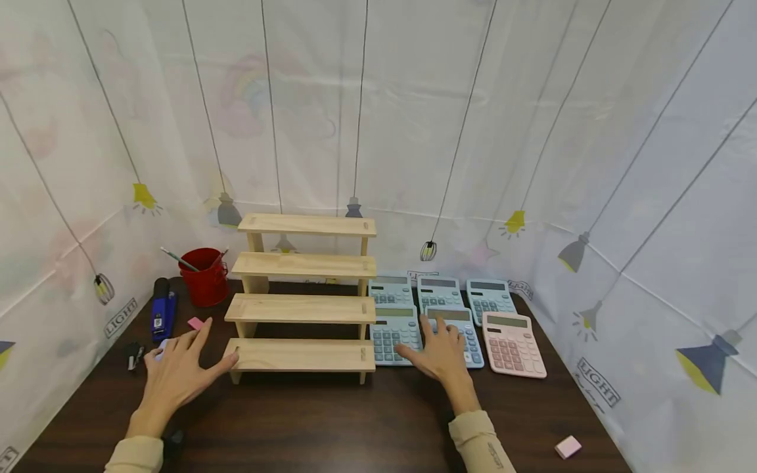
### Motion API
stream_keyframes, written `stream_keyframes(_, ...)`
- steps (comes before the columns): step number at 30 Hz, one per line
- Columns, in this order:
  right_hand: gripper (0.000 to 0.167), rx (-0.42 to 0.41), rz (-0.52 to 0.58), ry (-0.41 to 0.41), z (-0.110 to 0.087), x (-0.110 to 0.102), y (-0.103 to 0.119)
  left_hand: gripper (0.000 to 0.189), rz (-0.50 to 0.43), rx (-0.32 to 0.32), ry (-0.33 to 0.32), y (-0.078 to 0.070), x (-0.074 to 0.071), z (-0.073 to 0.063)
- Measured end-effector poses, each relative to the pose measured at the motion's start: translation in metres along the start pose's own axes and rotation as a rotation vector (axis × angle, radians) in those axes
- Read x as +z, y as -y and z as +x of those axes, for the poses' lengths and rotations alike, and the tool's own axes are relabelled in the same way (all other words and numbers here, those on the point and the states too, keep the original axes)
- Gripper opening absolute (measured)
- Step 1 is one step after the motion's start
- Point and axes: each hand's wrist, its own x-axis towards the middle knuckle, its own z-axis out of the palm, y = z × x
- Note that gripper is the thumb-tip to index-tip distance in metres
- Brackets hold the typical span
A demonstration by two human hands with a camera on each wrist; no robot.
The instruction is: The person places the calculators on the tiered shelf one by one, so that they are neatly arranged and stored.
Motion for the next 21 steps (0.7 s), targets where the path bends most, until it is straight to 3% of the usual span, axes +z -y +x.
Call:
stream_keyframes(11, 0.099, -0.03, 0.003, 0.105, 0.01, 0.01, 0.024, 0.113, 0.004, 0.019, 0.131, -0.012, 0.005, 0.0)
stream_keyframes(21, 0.1, -0.016, 0.001, 0.222, 0.021, 0.015, 0.03, 0.112, -0.012, 0.042, 0.165, -0.018, 0.011, 0.0)
